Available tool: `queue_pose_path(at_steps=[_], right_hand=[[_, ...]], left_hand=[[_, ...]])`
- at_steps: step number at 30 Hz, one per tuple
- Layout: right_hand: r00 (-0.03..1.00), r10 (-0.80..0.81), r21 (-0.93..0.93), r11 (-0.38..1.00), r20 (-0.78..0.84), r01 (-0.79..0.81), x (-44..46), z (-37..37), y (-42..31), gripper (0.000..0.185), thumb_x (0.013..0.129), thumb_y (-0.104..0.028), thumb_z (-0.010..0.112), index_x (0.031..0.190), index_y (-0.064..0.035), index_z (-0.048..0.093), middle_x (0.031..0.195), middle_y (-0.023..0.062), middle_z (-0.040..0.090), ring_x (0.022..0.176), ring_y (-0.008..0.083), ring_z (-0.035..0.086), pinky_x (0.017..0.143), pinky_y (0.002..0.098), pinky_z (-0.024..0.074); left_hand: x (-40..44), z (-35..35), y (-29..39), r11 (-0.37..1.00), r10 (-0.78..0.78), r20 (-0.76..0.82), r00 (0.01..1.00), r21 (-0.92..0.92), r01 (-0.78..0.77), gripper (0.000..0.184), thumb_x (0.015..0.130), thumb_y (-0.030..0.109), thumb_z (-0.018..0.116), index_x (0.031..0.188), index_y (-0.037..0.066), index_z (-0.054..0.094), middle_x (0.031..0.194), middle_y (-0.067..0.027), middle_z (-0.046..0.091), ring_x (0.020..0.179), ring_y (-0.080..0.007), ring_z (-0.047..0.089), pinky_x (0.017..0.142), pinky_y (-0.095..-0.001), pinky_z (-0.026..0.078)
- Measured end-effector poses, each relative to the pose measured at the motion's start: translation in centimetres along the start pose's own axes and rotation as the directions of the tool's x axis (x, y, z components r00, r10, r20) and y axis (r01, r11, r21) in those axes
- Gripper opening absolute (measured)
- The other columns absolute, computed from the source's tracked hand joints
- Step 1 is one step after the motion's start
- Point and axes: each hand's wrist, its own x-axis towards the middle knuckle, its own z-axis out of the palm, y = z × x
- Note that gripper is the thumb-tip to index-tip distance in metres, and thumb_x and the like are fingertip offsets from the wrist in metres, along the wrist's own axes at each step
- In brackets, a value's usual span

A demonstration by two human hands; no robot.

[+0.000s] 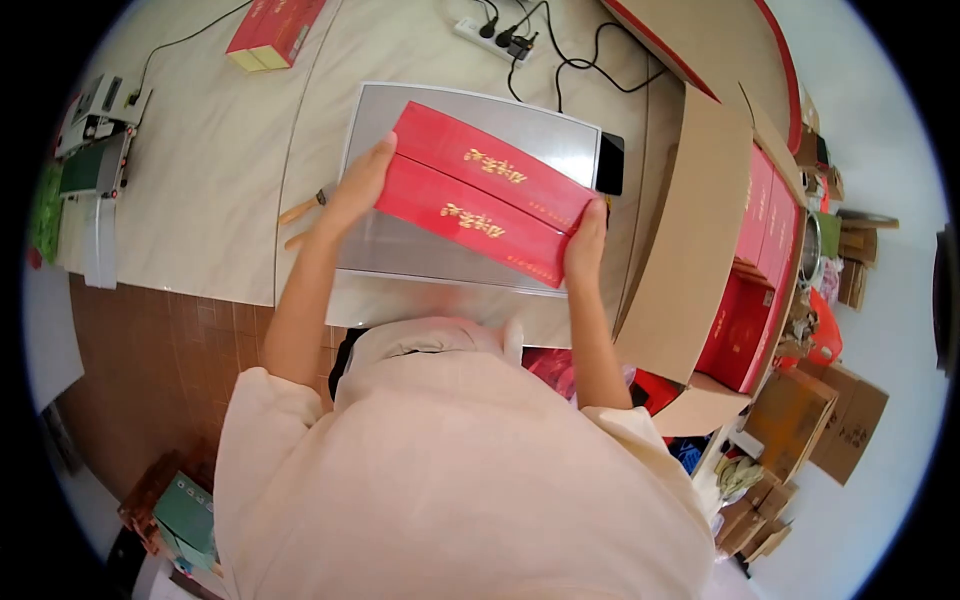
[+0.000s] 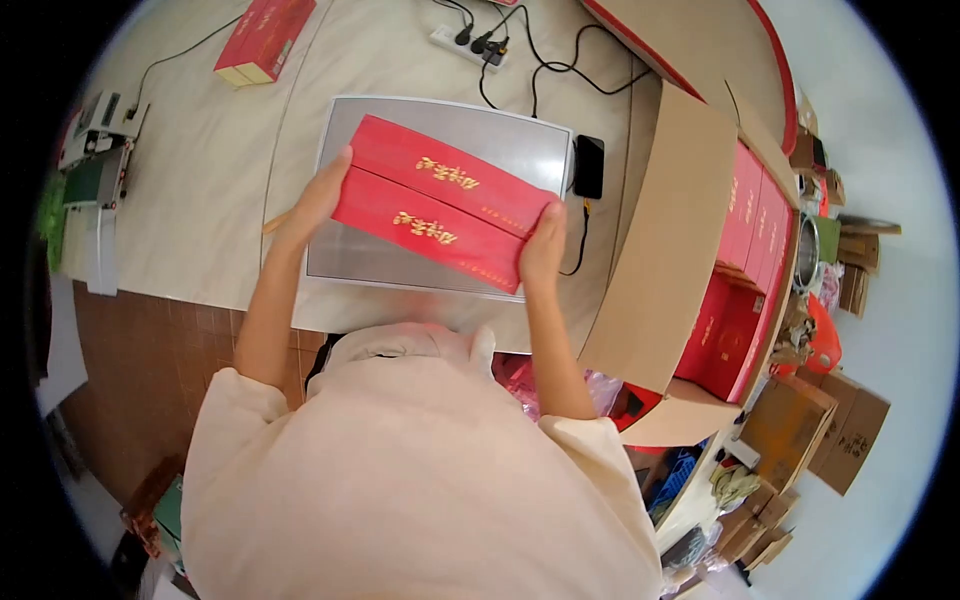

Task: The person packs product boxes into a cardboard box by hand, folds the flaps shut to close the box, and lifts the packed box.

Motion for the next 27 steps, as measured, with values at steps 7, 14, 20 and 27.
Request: queue_pose_path(at_steps=[7,14,20,27], right_hand=[[0.983,-0.047,-0.227,0.970,0.178,0.088,-1.4,2.5,-4.9,0.053,0.101,-0.040,0.028,0.123,0.0044,0.048,0.117,0.0232,0.054,0.109,0.0324,0.051,0.096,0.0378,0.0372],[0.777,-0.224,-0.018,0.957,0.588,0.290,6.9,5.0,-10.9,0.055,0.101,-0.044,0.031,0.125,0.0013,0.051,0.124,0.0164,0.055,0.117,0.0275,0.049,0.102,0.0363,0.0335],[0.288,0.258,-0.237,0.966,0.922,-0.107,9.4,13.2,-12.4,0.058,0.097,-0.051,0.038,0.130,-0.0052,0.051,0.126,0.0101,0.057,0.116,0.0200,0.051,0.103,0.0330,0.0351],[0.350,0.123,-0.045,0.973,0.929,-0.224,7.8,8.7,-11.5,0.076,0.094,-0.053,0.044,0.148,-0.0059,0.020,0.149,0.0103,0.029,0.136,0.0207,0.028,0.110,0.0322,0.0232]], left_hand=[[-1.4,-4.7,1.3,0.987,-0.102,-0.029,0.994,-0.127,0.097,0.067,0.098,0.053,0.029,0.133,-0.002,0.046,0.134,-0.0131,0.050,0.121,-0.0193,0.048,0.103,-0.0316,0.034],[-7.0,-3.7,-3.4,0.862,0.006,-0.645,0.764,-0.384,-0.331,0.061,0.099,0.048,0.032,0.137,0.000,0.036,0.140,-0.0131,0.040,0.130,-0.0226,0.039,0.107,-0.0357,0.030],[-9.4,6.0,-7.4,0.799,-0.060,-0.442,0.895,-0.559,-0.222,0.069,0.099,0.046,0.034,0.147,-0.001,0.015,0.147,-0.0164,0.027,0.131,-0.0237,0.037,0.107,-0.0370,0.030],[-8.3,5.3,1.0,0.848,0.220,-0.286,0.933,-0.417,-0.328,0.079,0.098,0.036,0.045,0.145,-0.006,-0.002,0.151,-0.0205,0.017,0.138,-0.0285,0.025,0.112,-0.0361,0.021]])
